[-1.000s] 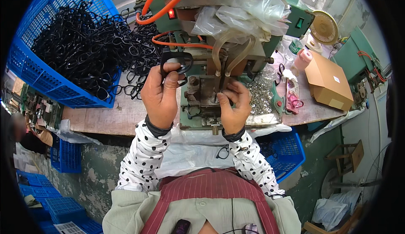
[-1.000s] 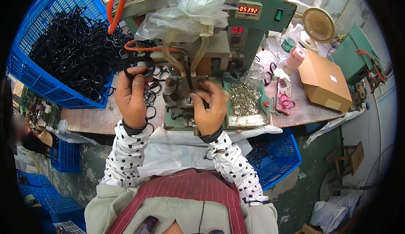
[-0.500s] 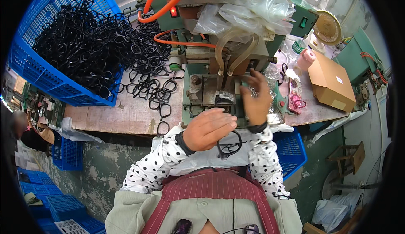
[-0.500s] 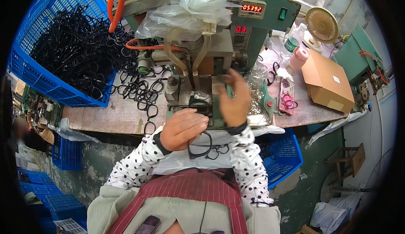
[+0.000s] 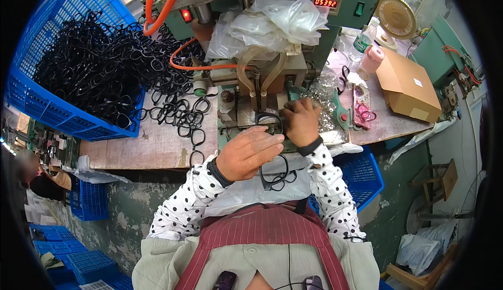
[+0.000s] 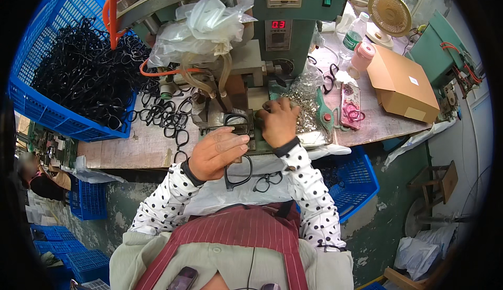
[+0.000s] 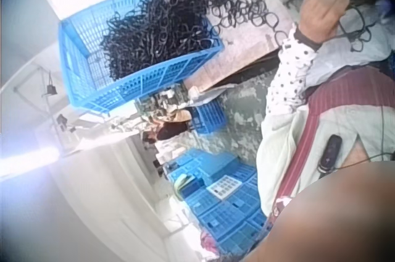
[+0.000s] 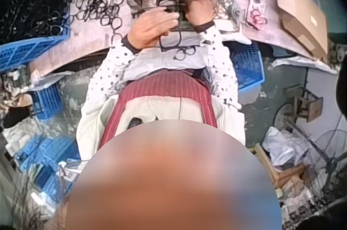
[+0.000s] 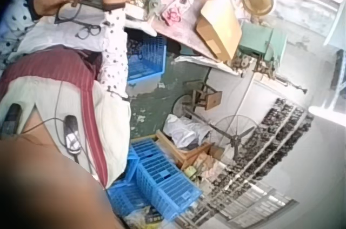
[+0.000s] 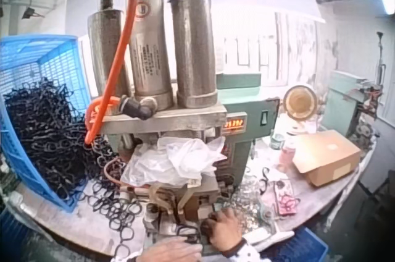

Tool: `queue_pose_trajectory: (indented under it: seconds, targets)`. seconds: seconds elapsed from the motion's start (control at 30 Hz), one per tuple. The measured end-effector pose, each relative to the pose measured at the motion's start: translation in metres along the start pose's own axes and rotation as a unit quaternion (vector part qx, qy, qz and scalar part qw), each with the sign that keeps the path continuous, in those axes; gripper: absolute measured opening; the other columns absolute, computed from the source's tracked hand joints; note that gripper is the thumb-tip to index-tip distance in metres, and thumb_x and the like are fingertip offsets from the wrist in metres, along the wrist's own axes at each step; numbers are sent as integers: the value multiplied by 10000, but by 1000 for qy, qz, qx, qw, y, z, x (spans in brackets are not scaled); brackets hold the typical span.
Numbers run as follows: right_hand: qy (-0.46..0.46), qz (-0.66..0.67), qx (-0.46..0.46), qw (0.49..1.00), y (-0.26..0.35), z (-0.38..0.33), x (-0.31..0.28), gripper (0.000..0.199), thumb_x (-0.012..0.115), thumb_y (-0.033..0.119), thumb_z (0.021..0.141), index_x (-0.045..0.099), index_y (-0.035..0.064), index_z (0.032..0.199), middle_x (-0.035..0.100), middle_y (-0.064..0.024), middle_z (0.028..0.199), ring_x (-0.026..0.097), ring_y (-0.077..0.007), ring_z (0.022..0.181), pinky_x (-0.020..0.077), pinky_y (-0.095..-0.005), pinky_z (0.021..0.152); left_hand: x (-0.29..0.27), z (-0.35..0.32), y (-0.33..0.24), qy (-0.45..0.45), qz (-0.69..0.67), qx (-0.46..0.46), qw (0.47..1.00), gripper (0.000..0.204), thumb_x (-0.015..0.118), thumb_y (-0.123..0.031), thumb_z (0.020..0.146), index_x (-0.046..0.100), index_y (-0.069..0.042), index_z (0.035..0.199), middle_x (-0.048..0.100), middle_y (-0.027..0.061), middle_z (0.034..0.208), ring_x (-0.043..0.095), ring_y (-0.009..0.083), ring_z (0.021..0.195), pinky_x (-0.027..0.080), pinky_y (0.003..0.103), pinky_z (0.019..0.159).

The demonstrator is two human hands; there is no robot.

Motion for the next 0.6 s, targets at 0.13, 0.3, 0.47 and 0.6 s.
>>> queue_pose_trajectory:
  seconds: [0.13,0.3,0.47,0.6]
  targets:
    - [27,-74,3,997,-3,10,37,116,618,210,730,717,161,764,598,-24,888,496,-275,1013,360,-539,821,-1,-4,1,-3,-17,-4,1000,471,596,43,735,590,-19,1202,596,148,1259,603,285,1072,467,468,985]
    - [6,-51,-5,999,-9,13,35,114,598,155,721,709,133,715,599,-3,793,511,-269,956,351,-511,783,0,-7,-4,-37,19,-42,998,453,594,9,773,586,-47,1222,577,122,1292,568,288,1164,415,472,1035]
    - [-2,-27,-5,1000,-14,7,44,171,621,115,687,620,88,856,602,-75,885,502,-288,1012,350,-488,849,-29,-73,-6,-150,127,-142,970,423,727,-147,761,641,-132,1175,603,74,1199,573,247,982,440,406,855]
    - [-75,30,56,995,-22,15,-22,127,627,63,717,554,77,819,592,-121,841,550,-327,887,373,-444,771,-50,-165,31,-40,228,-311,922,409,744,-81,710,664,-113,1109,612,91,1075,565,259,882,439,379,756]
Point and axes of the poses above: each hand's wrist, its own z-axis towards the middle knuckle, its own x-axis out of the palm, y = z × x, the point moved 10 cm from there along z, towards the middle knuckle
